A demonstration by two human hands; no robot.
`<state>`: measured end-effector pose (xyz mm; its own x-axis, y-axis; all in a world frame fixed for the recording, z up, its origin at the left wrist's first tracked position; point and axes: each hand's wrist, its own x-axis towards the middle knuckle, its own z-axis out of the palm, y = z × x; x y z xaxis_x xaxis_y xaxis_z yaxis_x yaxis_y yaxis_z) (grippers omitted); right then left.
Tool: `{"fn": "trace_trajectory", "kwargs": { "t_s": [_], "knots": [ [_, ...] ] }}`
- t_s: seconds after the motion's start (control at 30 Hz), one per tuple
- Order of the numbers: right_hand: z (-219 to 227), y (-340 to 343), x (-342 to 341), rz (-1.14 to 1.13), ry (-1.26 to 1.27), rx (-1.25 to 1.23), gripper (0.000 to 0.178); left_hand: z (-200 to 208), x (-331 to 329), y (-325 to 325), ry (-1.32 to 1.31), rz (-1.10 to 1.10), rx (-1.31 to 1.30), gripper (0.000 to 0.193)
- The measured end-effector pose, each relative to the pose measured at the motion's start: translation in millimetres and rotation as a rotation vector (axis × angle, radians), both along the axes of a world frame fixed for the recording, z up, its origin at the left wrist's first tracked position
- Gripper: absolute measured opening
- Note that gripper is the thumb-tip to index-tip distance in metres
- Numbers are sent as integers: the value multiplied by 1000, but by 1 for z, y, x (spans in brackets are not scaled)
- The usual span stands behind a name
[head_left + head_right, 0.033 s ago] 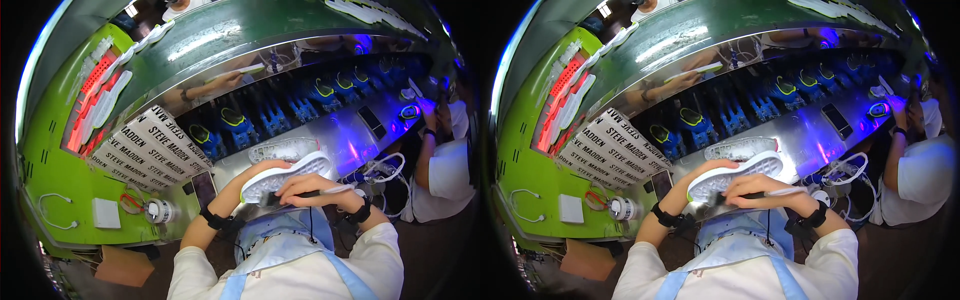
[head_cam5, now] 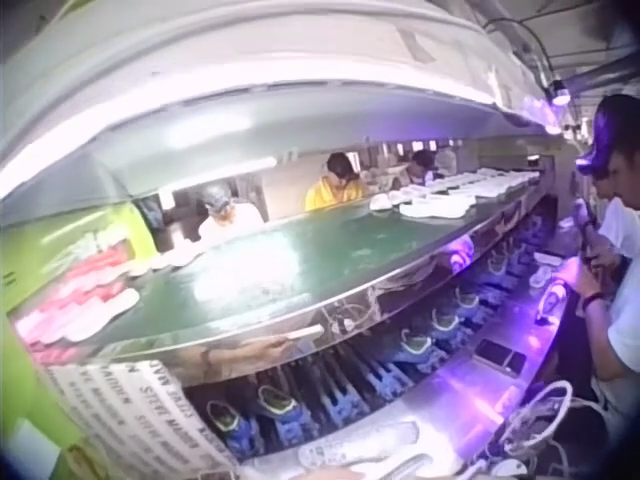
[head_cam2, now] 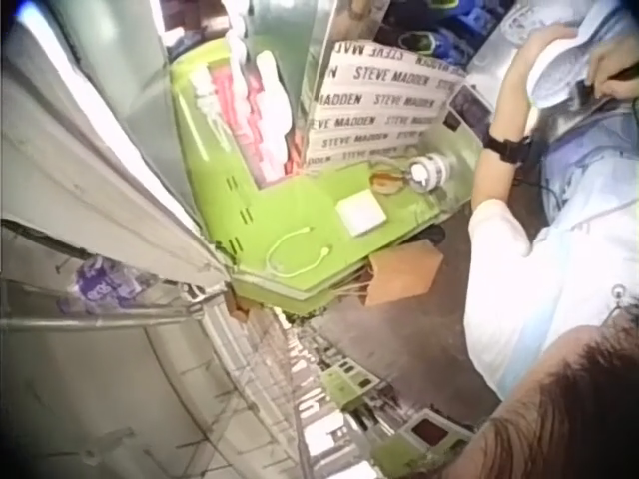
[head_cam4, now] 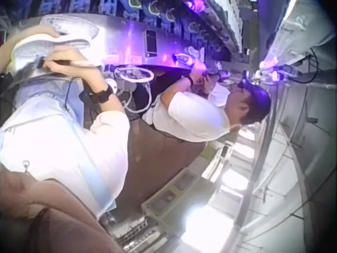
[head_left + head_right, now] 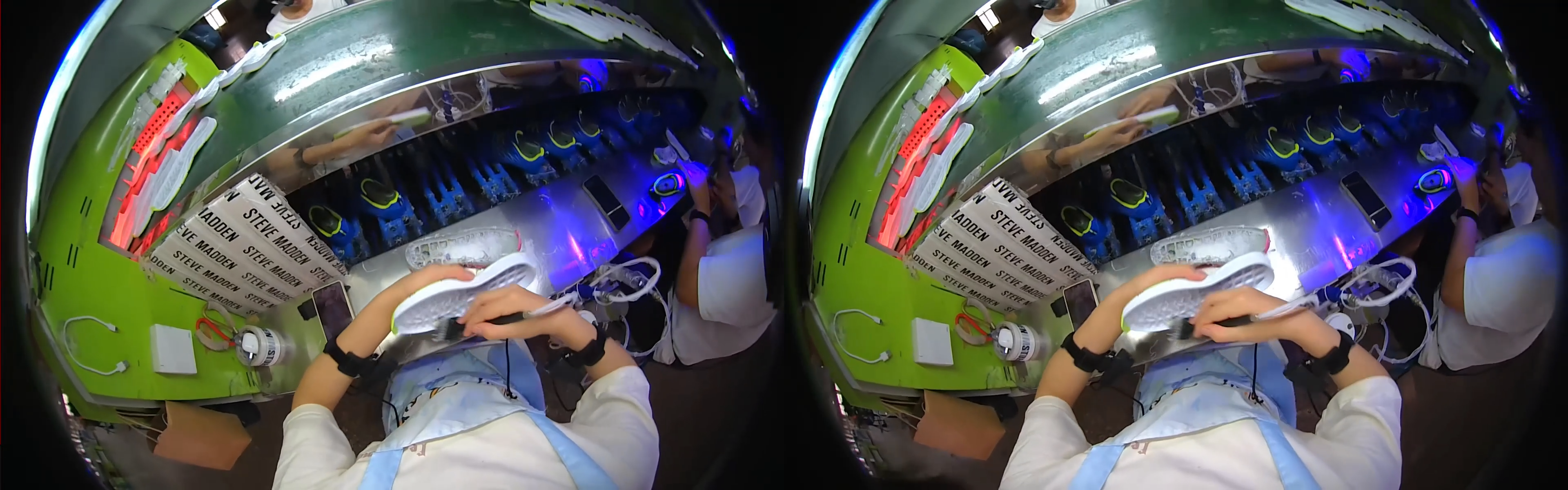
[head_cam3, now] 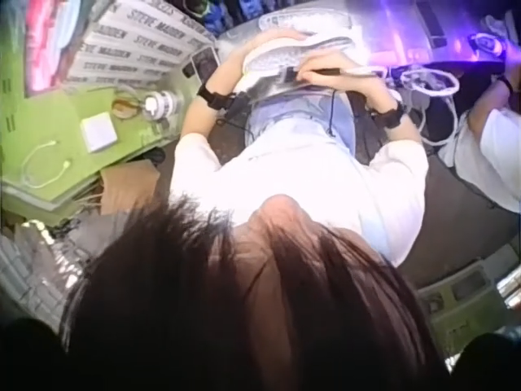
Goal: The recorder is applying glue to the edges of shoe soles using a brush, while also managing shoe components on a conveyor belt in a factory setting.
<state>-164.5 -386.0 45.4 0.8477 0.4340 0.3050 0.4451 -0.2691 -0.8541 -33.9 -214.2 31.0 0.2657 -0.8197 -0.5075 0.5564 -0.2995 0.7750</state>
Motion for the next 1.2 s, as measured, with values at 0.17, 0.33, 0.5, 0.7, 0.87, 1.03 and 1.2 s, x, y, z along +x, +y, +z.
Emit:
{"fn": "trace_trajectory", "kwargs": {
  "t_s": [0.17,0.33,0.5,0.7,0.87,1.03,1.2],
  "knots": [
    [-17,-26,-15,-236,335,280,14,-7,9,2,30,21,117,46],
    [-17,-44,-17,-465,332,74,17,-26,4,17,-284,96,-23,40],
    [25,3,-23,-688,-84,66,20,-3,-4,18,375,157,-375,49],
    [54,30,-42,-738,-325,466,31,124,71,68,201,211,-969,52],
    [47,25,-55,-869,-311,308,29,129,95,98,-70,699,-990,47],
    [74,35,-97,-1135,-198,493,27,131,38,102,-605,493,-682,38],
    [61,51,-134,-1102,-184,694,22,183,-41,101,-1251,70,-859,18]
  ]
}}
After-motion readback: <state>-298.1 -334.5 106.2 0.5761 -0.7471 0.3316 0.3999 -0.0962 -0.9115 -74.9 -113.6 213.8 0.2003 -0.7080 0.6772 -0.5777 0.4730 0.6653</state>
